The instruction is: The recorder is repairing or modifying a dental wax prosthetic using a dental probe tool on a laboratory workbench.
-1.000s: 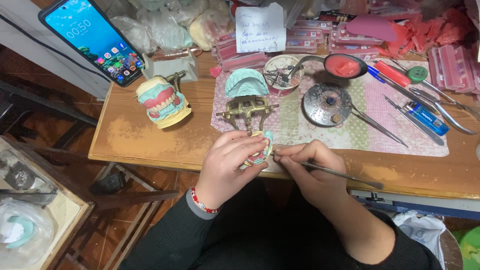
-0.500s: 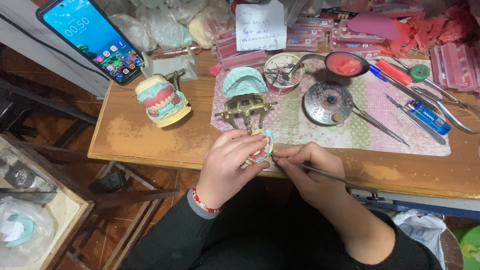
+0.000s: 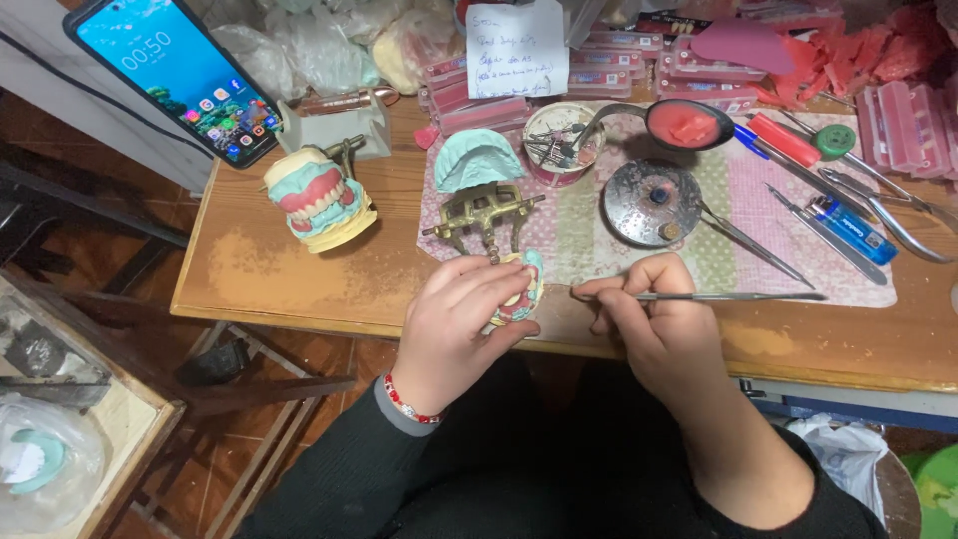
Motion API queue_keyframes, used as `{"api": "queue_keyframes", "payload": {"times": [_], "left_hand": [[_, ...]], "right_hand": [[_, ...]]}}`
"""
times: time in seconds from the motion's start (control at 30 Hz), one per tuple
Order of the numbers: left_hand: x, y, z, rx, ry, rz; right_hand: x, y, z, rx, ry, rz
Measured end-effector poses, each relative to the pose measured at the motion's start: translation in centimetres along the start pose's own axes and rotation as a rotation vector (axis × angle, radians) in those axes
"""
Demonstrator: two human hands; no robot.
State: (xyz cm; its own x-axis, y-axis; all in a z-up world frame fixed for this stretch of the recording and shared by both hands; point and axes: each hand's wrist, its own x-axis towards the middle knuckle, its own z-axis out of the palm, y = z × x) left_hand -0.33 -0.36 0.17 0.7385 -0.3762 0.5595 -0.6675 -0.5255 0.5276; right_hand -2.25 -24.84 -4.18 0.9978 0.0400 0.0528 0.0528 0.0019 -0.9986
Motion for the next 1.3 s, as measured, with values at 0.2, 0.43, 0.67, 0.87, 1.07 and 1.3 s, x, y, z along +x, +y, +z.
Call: {"api": "queue_keyframes", "payload": {"times": [0.2, 0.43, 0.67, 0.87, 1.07, 1.3], "left_hand": [[-0.2, 0.1, -0.3, -0.043, -0.024, -0.025], [-0.5, 0.1, -0.2, -0.061, 0.008, -0.049], [-0.5, -0.1, -0.6, -0.088, 0.054, -0.072], [-0.8, -0.5, -0.6, -0.175, 0.072, -0.081], [-1.2, -0.7, -0.9, -0.205, 0.083, -0.093], [-1.1, -0.6, -1.0, -0.209, 0.073, -0.083]], "right_hand": [[-0.3, -0.3, -0.3, -0.106, -0.014, -0.250], [-1.1, -2.9, 0.5, -0.524, 0.139, -0.328], [-1.6, -2.7, 2.5, -0.981, -0.056, -0.576], [-1.7, -2.0, 3.3, -0.935, -0.173, -0.646], [-2.3, -1.2, 2.4, -0.907, -0.095, -0.621], [-2.1, -2.1, 3.1, -1.073, 0.051, -0.626]]}}
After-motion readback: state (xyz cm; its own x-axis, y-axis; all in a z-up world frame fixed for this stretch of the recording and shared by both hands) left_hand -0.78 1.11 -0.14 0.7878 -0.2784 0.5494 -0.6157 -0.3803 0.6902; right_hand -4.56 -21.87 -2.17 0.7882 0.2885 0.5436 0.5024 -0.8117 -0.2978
